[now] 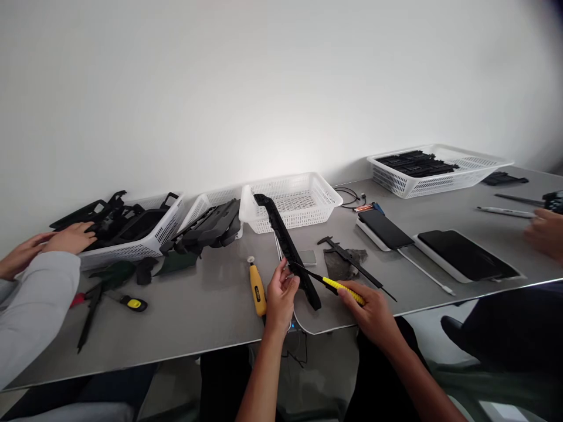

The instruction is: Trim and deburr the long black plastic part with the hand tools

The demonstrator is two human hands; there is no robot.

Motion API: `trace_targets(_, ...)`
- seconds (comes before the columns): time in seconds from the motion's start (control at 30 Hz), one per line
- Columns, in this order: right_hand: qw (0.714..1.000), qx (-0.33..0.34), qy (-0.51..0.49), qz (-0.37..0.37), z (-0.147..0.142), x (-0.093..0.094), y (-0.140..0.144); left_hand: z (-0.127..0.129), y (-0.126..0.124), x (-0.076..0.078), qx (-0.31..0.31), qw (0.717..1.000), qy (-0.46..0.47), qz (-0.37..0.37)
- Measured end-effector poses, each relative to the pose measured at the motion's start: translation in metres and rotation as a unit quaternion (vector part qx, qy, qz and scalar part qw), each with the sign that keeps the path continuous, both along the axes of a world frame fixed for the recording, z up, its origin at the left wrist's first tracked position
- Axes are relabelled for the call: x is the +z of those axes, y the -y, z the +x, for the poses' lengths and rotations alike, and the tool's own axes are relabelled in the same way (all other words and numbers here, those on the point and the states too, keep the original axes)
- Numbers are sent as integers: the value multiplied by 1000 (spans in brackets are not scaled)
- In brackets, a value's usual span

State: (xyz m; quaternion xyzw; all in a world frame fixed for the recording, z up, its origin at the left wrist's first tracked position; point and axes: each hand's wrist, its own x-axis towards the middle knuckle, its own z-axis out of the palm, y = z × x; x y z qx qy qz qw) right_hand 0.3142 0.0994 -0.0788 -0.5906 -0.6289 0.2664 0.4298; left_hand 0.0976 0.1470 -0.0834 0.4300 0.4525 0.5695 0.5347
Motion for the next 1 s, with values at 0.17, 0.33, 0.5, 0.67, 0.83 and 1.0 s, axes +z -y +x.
trace_targets(0.17,997,58,44,12,2,2,3,1,-1,-2,-2,1000,-23,-6)
trace_targets(0.33,999,32,18,13,1,-1,5,3,-1,-2,14,1000,-19,-1)
trace_targets(0.5,999,37,26,12,-2,-1,5,3,-2,-2,23,1000,-19,-5)
trace_targets(0.67,999,27,20,17,-2,2,6,2,-3,-4,29,999,-24,-5)
trace_targets(0.83,998,54,21,16,0,3,6,2,-3,-3,27,999,-27,-8)
trace_targets(1.0,998,67,15,2,2,3,5,2,-2,-2,26,999,-26,-11)
